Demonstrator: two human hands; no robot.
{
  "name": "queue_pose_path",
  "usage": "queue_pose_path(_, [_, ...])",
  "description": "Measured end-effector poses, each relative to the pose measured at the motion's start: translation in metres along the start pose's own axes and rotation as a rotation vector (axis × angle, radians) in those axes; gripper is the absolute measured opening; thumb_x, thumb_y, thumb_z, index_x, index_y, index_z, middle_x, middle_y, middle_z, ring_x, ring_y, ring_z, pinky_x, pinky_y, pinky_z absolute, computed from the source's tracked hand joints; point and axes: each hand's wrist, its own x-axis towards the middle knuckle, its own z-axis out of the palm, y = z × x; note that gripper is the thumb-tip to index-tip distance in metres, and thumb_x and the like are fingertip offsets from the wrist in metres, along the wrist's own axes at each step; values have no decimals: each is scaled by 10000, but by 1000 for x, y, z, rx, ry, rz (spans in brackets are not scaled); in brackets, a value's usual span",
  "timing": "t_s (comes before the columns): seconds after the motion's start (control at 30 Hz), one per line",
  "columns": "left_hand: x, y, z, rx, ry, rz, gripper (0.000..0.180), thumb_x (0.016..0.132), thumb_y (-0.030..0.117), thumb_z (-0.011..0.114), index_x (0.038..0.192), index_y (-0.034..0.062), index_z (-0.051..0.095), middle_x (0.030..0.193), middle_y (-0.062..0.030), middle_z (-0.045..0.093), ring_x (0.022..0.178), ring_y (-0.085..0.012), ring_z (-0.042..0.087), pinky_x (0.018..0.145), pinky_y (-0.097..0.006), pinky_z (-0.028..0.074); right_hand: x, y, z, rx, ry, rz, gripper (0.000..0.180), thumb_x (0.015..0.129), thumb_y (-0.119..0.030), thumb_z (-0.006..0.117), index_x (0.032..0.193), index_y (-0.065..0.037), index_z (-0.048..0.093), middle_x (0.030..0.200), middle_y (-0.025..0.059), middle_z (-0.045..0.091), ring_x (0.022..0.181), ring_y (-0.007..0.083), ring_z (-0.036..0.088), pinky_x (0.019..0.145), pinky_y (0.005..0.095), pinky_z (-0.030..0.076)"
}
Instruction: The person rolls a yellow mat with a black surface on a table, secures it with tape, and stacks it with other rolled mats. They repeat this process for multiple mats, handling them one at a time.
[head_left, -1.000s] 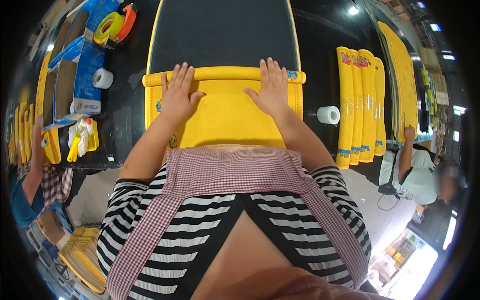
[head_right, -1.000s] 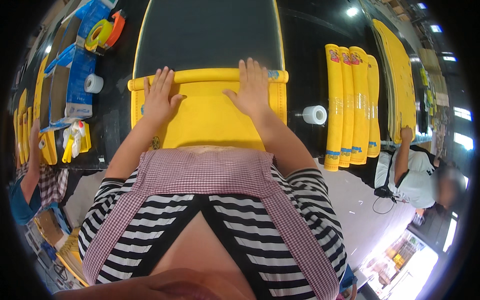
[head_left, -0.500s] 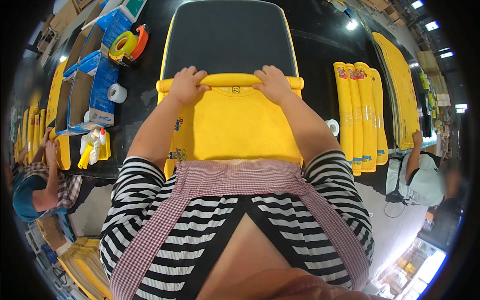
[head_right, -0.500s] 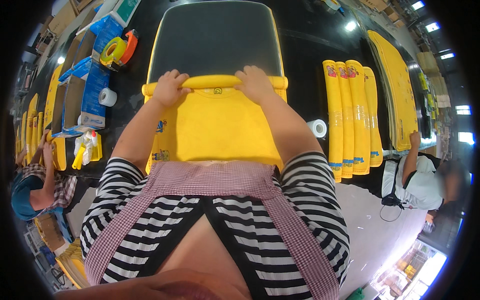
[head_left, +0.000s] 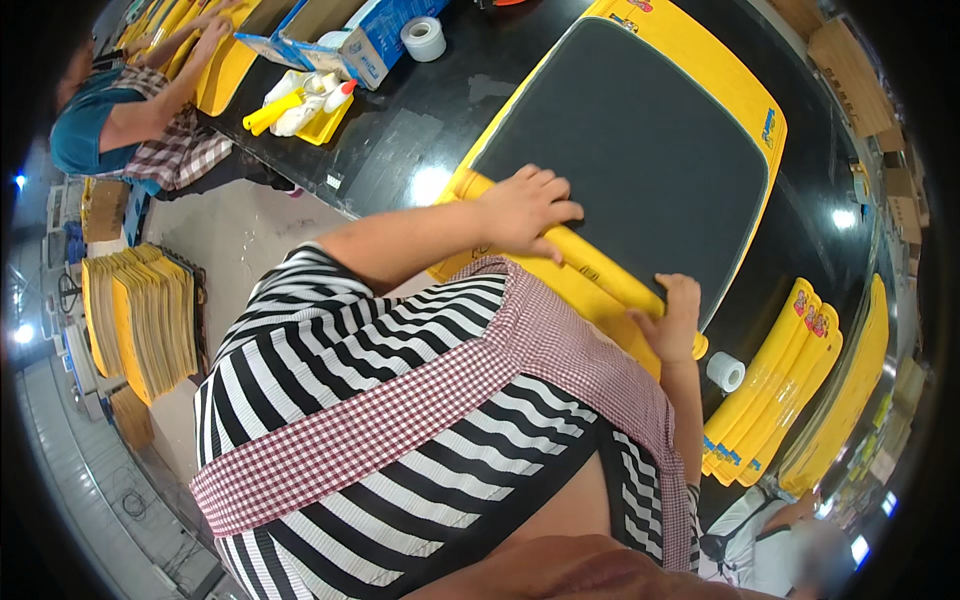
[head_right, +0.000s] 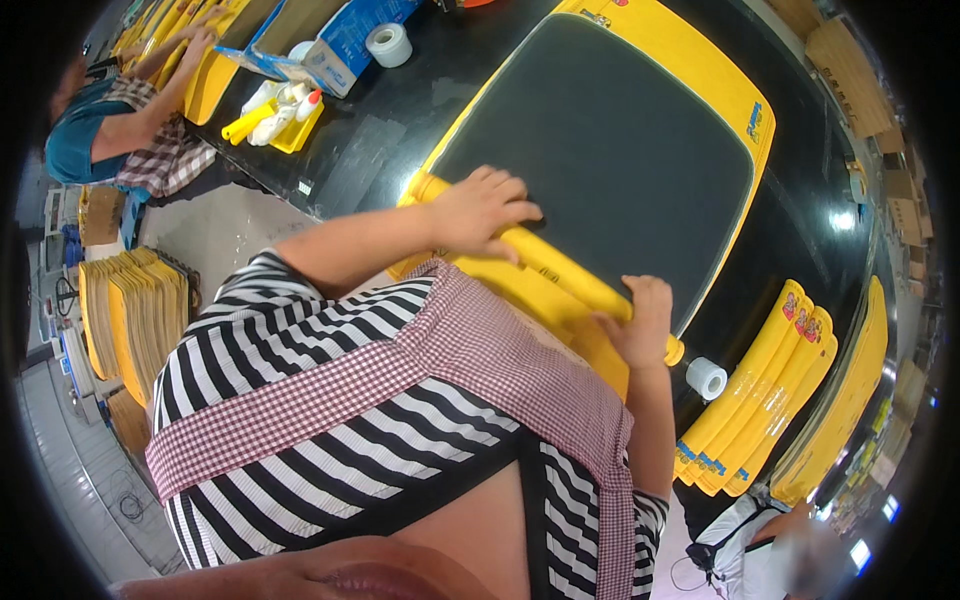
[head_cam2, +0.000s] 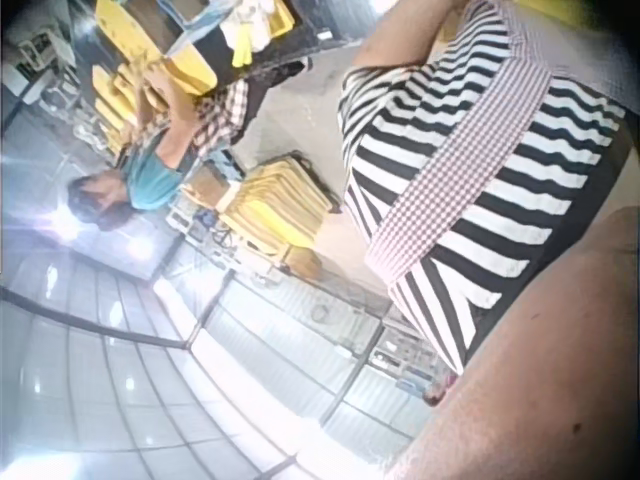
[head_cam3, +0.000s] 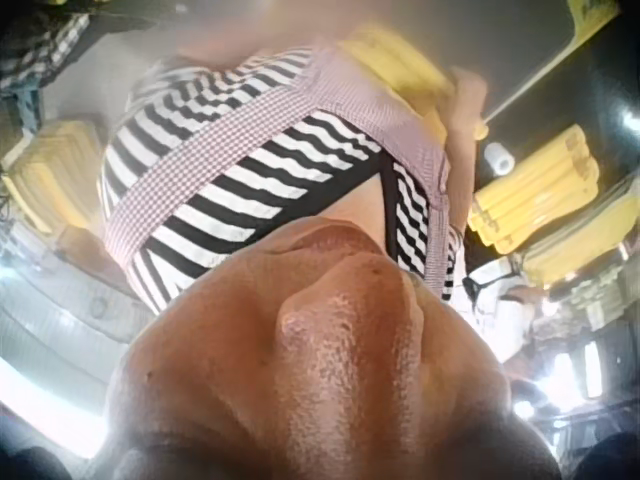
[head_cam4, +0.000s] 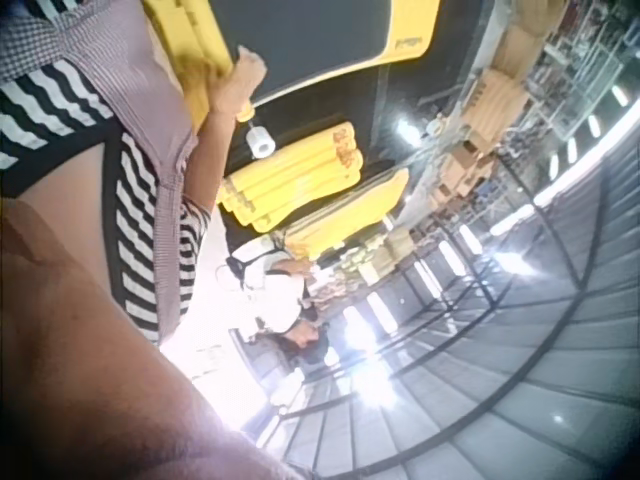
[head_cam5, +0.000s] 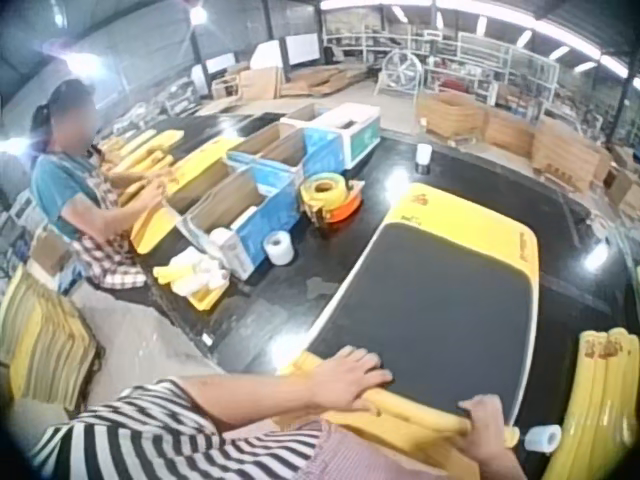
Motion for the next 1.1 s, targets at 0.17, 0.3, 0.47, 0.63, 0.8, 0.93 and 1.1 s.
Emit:
queue_pose_path(0.17, [55, -38, -9, -71, 106, 148, 432, 882, 506, 752, 1092, 131, 708, 1091, -101, 594, 1046, -312, 556, 906, -446, 448, -20, 23, 31, -218, -29, 127, 475, 847, -241, 816, 1247, -44, 653, 1289, 169, 647, 1223, 392, 582, 1056, 478, 457])
queue_pose_path(0.3, [47, -14, 9, -28, 112, 66, 209, 897, 294, 730, 1016, 126, 693, 957, -61, 613, 898, -299, 612, 821, -409, 502, -11, -34, 42, -342, 15, 276, 608, 908, -229, 750, 1453, -46, 552, 1546, 180, 519, 1465, 385, 443, 1223, 549, 306])
queue_pose_path(0.47, [28, 25, 48, 165, 331, -37, 504, 918, 388, 726, 1345, 133, 650, 1481, -168, 553, 1417, -368, 476, 1176, -575, 336, 33, 26, 49, -447, -17, 201, 624, 986, -396, 619, 1497, -51, 523, 1589, 179, 479, 1524, 385, 364, 1255, 563, 230])
queue_pose_path(0.63, [128, -23, 8, 117, -43, -221, 729, 938, 605, 629, 1486, 126, 586, 1659, -160, 394, 1580, -368, 262, 1269, -640, 102, 113, 81, 28, -294, 76, 285, 626, 945, -405, 695, 1438, -41, 566, 1436, 182, 588, 1370, 391, 503, 1190, 545, 332])
queue_pose_path(0.8, [194, -83, 3, 58, 104, -61, 586, 901, 552, 703, 1283, 109, 695, 1400, -130, 594, 1347, -351, 507, 1132, -539, 359, 120, 65, 44, -332, 169, 186, 580, 895, -354, 764, 1360, -49, 599, 1245, 159, 651, 1194, 374, 582, 1071, 538, 396])
queue_pose_path(0.93, [167, -67, 10, 105, 140, 23, 512, 849, 472, 777, 1218, 128, 686, 1143, -97, 637, 1116, -327, 589, 973, -466, 448, 124, 67, 35, -406, 96, 188, 585, 858, -349, 795, 1335, -68, 605, 1209, 132, 658, 1168, 350, 592, 1026, 507, 403])
queue_pose_path(1.1, [163, -43, -7, 226, -23, -192, 501, 872, 386, 791, 1307, 179, 653, 1189, -109, 637, 1194, -331, 587, 1028, -474, 434, 141, 70, 17, -328, -1, 244, 529, 833, -321, 817, 1269, -72, 647, 1138, 131, 676, 1100, 351, 627, 961, 485, 456])
